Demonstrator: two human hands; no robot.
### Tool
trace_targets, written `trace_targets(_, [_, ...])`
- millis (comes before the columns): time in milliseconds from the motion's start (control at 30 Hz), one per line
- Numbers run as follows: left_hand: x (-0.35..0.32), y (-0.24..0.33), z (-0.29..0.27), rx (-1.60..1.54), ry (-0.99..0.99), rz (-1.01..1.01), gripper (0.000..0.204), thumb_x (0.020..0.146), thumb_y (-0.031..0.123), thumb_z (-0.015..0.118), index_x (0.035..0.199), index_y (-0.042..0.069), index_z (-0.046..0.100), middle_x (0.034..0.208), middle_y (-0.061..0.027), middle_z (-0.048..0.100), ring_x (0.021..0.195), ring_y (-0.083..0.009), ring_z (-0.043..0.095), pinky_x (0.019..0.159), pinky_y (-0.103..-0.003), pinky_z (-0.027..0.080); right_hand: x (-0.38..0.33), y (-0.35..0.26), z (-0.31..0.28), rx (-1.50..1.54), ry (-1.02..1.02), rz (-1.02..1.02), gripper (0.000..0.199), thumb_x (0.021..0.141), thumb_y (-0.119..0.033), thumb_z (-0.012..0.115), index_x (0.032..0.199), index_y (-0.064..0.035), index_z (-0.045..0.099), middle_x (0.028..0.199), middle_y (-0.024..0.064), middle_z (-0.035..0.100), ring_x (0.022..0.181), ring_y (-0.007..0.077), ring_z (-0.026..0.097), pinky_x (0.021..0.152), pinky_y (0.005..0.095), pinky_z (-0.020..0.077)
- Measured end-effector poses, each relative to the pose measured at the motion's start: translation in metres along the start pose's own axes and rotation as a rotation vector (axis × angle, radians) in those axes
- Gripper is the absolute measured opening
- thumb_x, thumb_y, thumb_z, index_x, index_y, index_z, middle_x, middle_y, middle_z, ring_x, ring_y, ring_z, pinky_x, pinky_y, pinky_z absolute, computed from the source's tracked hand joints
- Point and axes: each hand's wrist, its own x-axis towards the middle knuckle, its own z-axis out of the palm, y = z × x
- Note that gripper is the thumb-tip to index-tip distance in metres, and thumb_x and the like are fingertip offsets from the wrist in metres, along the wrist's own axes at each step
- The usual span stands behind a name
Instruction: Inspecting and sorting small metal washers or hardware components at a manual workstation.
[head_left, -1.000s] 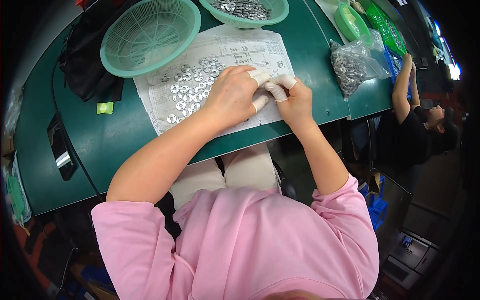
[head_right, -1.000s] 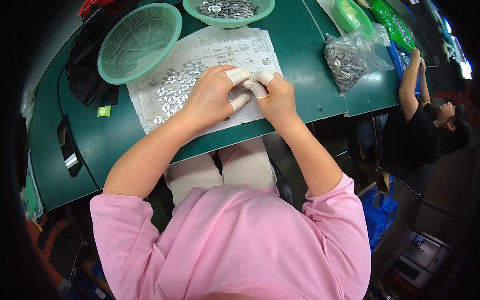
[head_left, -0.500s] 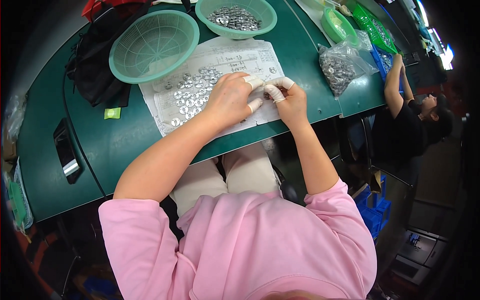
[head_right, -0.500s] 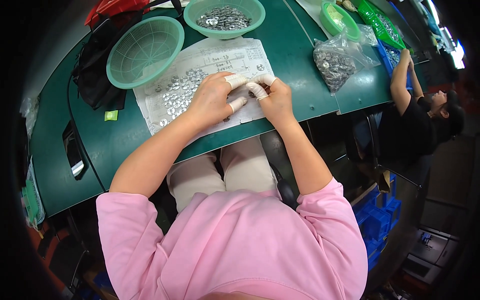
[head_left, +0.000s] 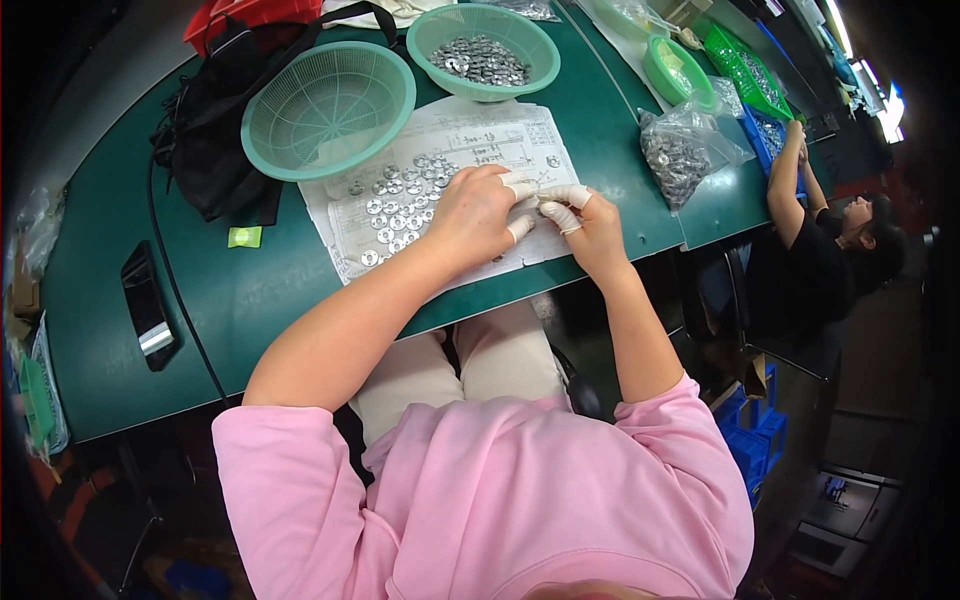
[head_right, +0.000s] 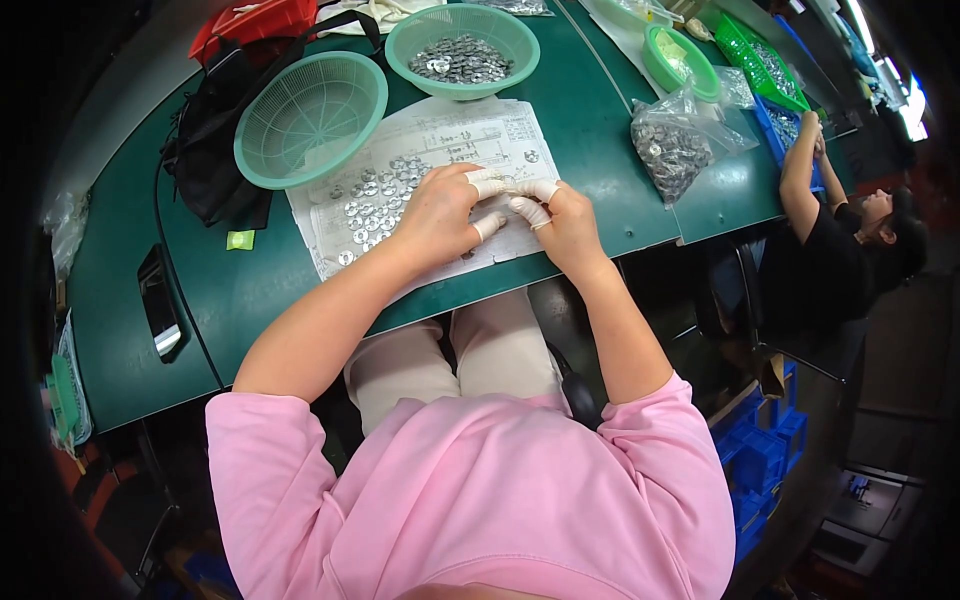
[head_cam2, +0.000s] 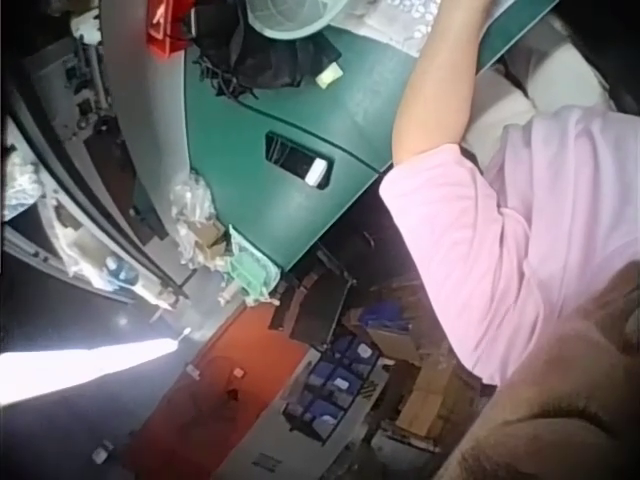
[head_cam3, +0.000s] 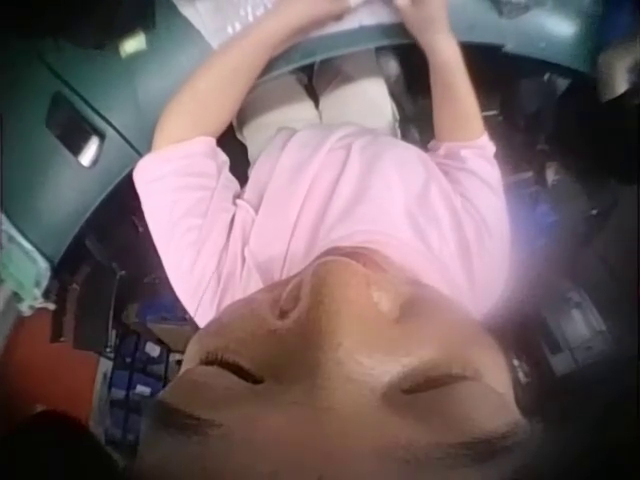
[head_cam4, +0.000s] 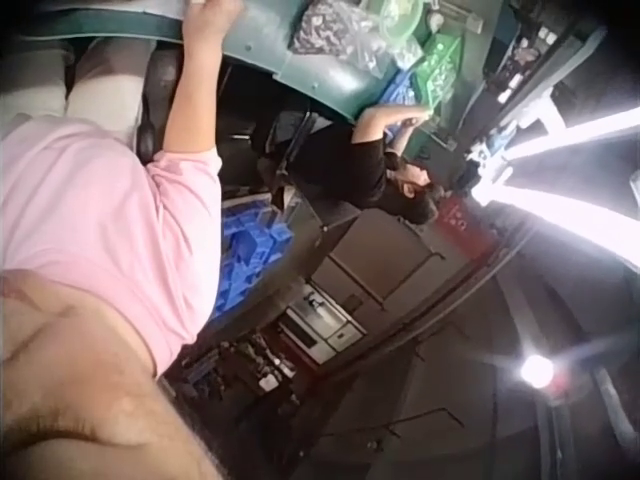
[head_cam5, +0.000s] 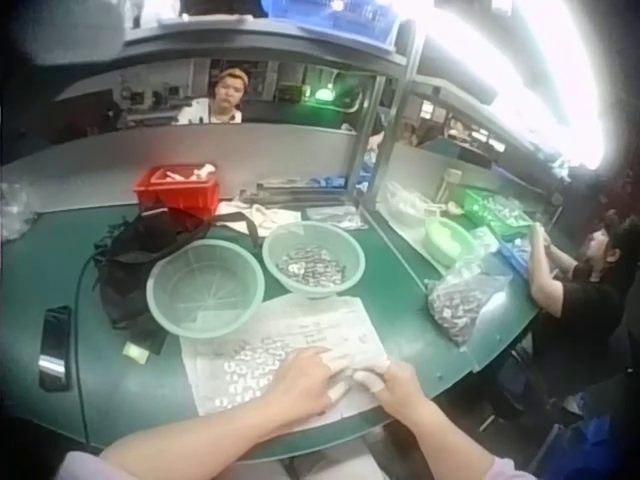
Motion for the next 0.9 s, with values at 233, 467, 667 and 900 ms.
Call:
trace_targets(233, [0.0, -0.002, 0.006, 0.07, 0.01, 0.086, 0.028, 0.078, 0.022, 0.064, 0.103, 0.011, 0.066, 0.108, -0.0073, 0.062, 0.11, -0.0288, 0.051, 0.095, -0.042, 0.036, 0.001, -0.002, -0.01, -0.084, -0.034, -0.096, 0.011, 0.081, -0.008, 0.066, 0.091, -0.0021, 0.067, 0.081, 0.0078, 0.065, 0.07, 0.0155, 0.061, 0.064, 0.0263, 0.0496])
trace_targets(467, [-0.003, 0.001, 0.013, 0.184, 0.043, 0.173, 0.025, 0.079, 0.022, 0.061, 0.1, 0.013, 0.069, 0.104, -0.0058, 0.063, 0.111, -0.0263, 0.05, 0.097, -0.041, 0.034, -0.006, 0.0, -0.008, 0.081, 0.074, -0.003, 0.012, 0.08, -0.007, 0.068, 0.091, -0.0027, 0.067, 0.08, 0.008, 0.065, 0.068, 0.0151, 0.061, 0.063, 0.0256, 0.0493])
trace_targets(667, [-0.004, 0.001, 0.017, 0.241, 0.074, 0.174, 0.026, 0.079, 0.022, 0.06, 0.102, 0.014, 0.068, 0.102, -0.0057, 0.063, 0.111, -0.0269, 0.05, 0.097, -0.041, 0.034, -0.005, -0.003, -0.007, -0.074, 0.091, -0.102, 0.012, 0.078, -0.009, 0.071, 0.087, -0.0023, 0.066, 0.078, 0.0081, 0.064, 0.066, 0.0155, 0.06, 0.062, 0.0259, 0.0491])
trace_targets(900, [-0.005, 0.006, 0.015, 0.29, 0.043, 0.158, 0.028, 0.079, 0.021, 0.06, 0.105, 0.015, 0.067, 0.103, -0.0063, 0.063, 0.112, -0.028, 0.05, 0.097, -0.042, 0.034, -0.002, 0.0, -0.004, -0.176, 0.104, -0.188, 0.01, 0.078, -0.009, 0.07, 0.082, -0.0021, 0.064, 0.074, 0.008, 0.063, 0.064, 0.0169, 0.059, 0.059, 0.0276, 0.0483])
